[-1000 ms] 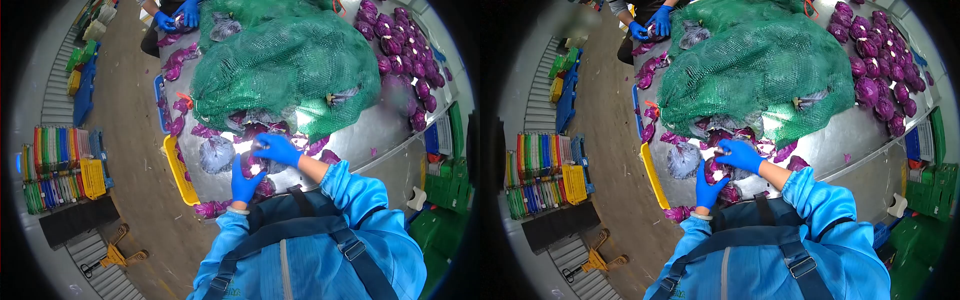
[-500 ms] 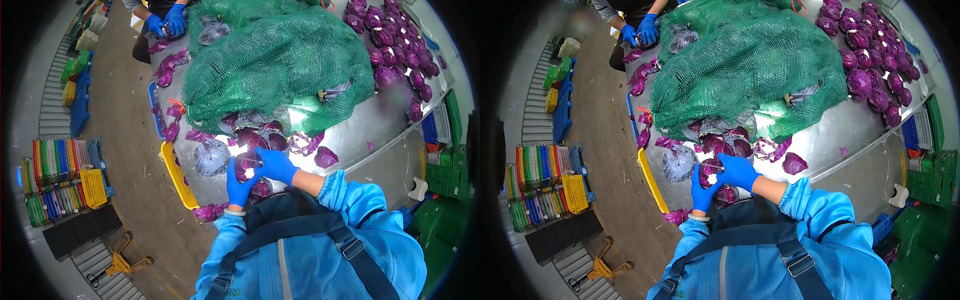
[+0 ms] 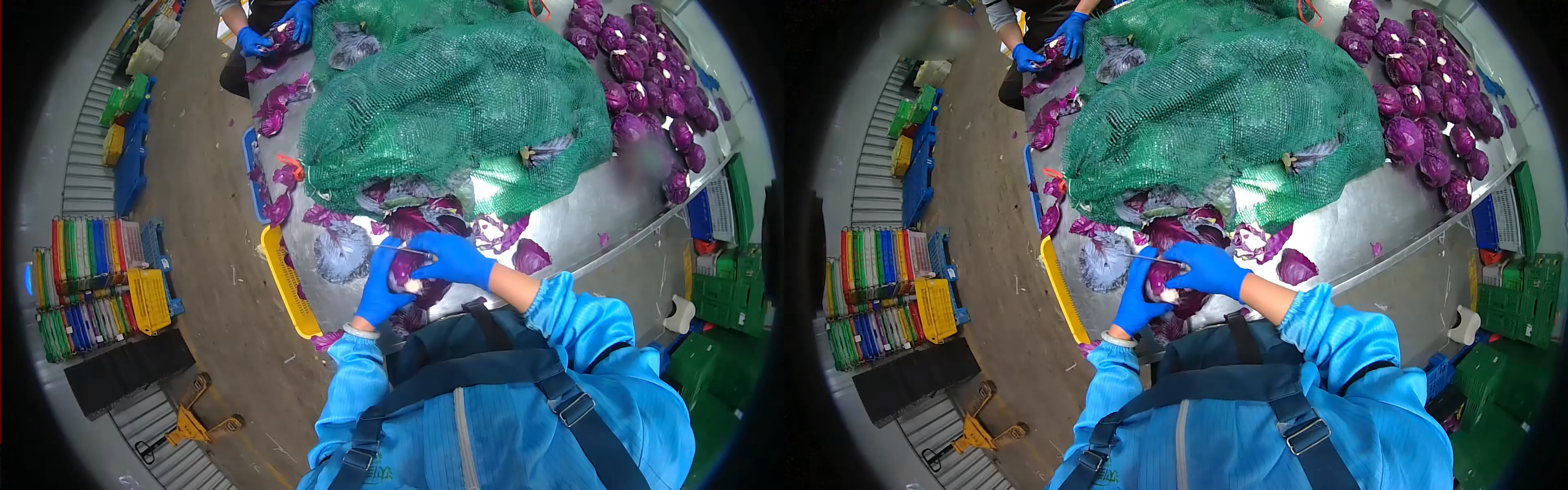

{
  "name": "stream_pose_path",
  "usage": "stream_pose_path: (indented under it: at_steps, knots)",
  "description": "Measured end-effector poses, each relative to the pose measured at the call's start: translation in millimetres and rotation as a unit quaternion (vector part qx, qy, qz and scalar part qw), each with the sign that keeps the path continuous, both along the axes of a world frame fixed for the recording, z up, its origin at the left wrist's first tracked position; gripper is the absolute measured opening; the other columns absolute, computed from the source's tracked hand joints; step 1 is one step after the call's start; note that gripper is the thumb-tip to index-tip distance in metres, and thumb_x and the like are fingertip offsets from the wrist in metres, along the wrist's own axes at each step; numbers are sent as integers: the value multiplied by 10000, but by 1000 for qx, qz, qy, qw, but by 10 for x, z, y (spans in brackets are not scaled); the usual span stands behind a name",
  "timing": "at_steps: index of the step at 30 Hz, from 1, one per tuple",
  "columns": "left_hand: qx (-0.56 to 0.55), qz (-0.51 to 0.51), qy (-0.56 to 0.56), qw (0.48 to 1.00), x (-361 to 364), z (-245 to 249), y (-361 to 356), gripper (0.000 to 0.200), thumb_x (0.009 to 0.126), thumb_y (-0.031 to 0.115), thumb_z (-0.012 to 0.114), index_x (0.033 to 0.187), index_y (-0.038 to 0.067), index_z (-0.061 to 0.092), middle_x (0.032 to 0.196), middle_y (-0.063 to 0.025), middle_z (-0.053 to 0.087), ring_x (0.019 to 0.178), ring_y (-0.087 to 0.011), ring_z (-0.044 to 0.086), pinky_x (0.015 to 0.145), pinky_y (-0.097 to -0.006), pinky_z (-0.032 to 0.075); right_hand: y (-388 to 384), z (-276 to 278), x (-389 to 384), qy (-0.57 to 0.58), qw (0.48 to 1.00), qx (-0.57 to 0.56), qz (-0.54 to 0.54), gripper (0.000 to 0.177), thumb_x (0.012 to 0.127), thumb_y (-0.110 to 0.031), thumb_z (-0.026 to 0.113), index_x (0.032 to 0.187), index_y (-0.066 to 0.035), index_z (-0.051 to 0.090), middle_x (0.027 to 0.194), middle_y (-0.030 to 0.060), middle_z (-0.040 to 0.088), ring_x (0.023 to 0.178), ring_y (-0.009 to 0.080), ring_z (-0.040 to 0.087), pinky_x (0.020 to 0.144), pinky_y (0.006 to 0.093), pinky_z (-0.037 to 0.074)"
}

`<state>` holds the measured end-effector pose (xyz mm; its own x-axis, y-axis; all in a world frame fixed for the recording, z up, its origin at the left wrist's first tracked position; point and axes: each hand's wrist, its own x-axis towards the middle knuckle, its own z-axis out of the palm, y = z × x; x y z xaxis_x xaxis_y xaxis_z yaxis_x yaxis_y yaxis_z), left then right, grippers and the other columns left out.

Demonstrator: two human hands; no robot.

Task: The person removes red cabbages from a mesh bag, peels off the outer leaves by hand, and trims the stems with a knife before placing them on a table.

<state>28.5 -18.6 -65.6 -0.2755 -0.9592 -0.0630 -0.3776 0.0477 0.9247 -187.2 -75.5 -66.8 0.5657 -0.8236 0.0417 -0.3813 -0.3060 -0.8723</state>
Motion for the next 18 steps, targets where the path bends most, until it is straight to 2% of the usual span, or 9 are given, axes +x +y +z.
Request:
stream_pose_path:
  at_steps: [2, 3, 4, 6, 8, 11, 12, 15, 18]
  knots:
    - [-85, 101, -8, 991, -22, 86, 14, 873, 662, 118, 780, 1435, 40, 381, 1460, -155, 391, 1374, -304, 347, 1147, -407, 265, -13, 25, 11, 18, 991, 117, -68, 571, 739, -506, 750, 1067, -55, 626, 1005, 162, 623, 925, 332, 632, 782, 401, 508]
    - [-35, 202, 13, 979, -18, -75, 117, 799, 718, 155, 771, 1414, 27, 401, 1426, -166, 425, 1340, -307, 389, 1129, -406, 290, -36, 33, 15, 28, 979, 175, -100, 575, 734, -517, 753, 1042, -48, 629, 984, 173, 621, 919, 337, 628, 788, 403, 502]
    - [-14, 213, -44, 976, -82, -50, 163, 775, 744, 183, 770, 1407, 19, 404, 1411, -174, 438, 1326, -307, 403, 1116, -411, 306, -60, 97, 28, 85, 982, 143, -85, 583, 721, -536, 761, 987, -37, 621, 921, 190, 613, 847, 342, 624, 750, 411, 496]
    - [-33, 209, -154, 965, -294, 48, 208, 761, 803, 256, 765, 1416, 13, 384, 1392, -201, 446, 1318, -317, 413, 1085, -418, 337, 86, -78, 83, 33, 979, 167, -110, 590, 709, -546, 766, 973, -38, 624, 883, 176, 605, 800, 346, 621, 712, 417, 492]
    - [4, 222, -98, 970, -304, -4, 174, 849, 758, 277, 798, 1437, 27, 355, 1381, -194, 444, 1300, -330, 427, 1070, -418, 356, 109, -109, 79, 33, 966, 238, -98, 526, 760, -499, 739, 1040, -67, 634, 880, 151, 620, 764, 350, 630, 660, 427, 493]
    - [59, 160, -42, 985, -117, 95, 34, 925, 705, 290, 839, 1449, 47, 348, 1382, -190, 441, 1302, -323, 429, 1071, -411, 366, 117, 61, -3, 7, 989, -30, -148, 404, 846, -396, 679, 1107, -93, 623, 886, 127, 633, 766, 338, 641, 649, 428, 501]
    - [76, 129, -38, 988, -84, 181, 10, 942, 694, 289, 849, 1455, 53, 346, 1390, -193, 436, 1313, -314, 422, 1082, -404, 359, 118, 223, -61, 42, 991, -78, -104, 305, 904, -306, 613, 1145, -119, 611, 885, 111, 638, 773, 319, 649, 627, 422, 508]
    - [112, 137, -76, 981, -94, 231, -34, 981, 650, 289, 873, 1453, 68, 355, 1363, -190, 452, 1278, -319, 458, 1054, -407, 392, 223, 277, -120, 99, 990, -76, -64, 314, 911, -322, 598, 1165, -140, 616, 893, 105, 640, 766, 313, 651, 600, 416, 503]
    - [82, 175, -110, 975, -261, 241, -109, 973, 589, 395, 890, 1372, 41, 433, 1303, -168, 492, 1211, -319, 517, 1000, -404, 443, 241, 366, -173, 146, 986, -65, -39, 352, 925, -308, 563, 1262, -208, 581, 845, 91, 619, 697, 291, 633, 555, 424, 482]
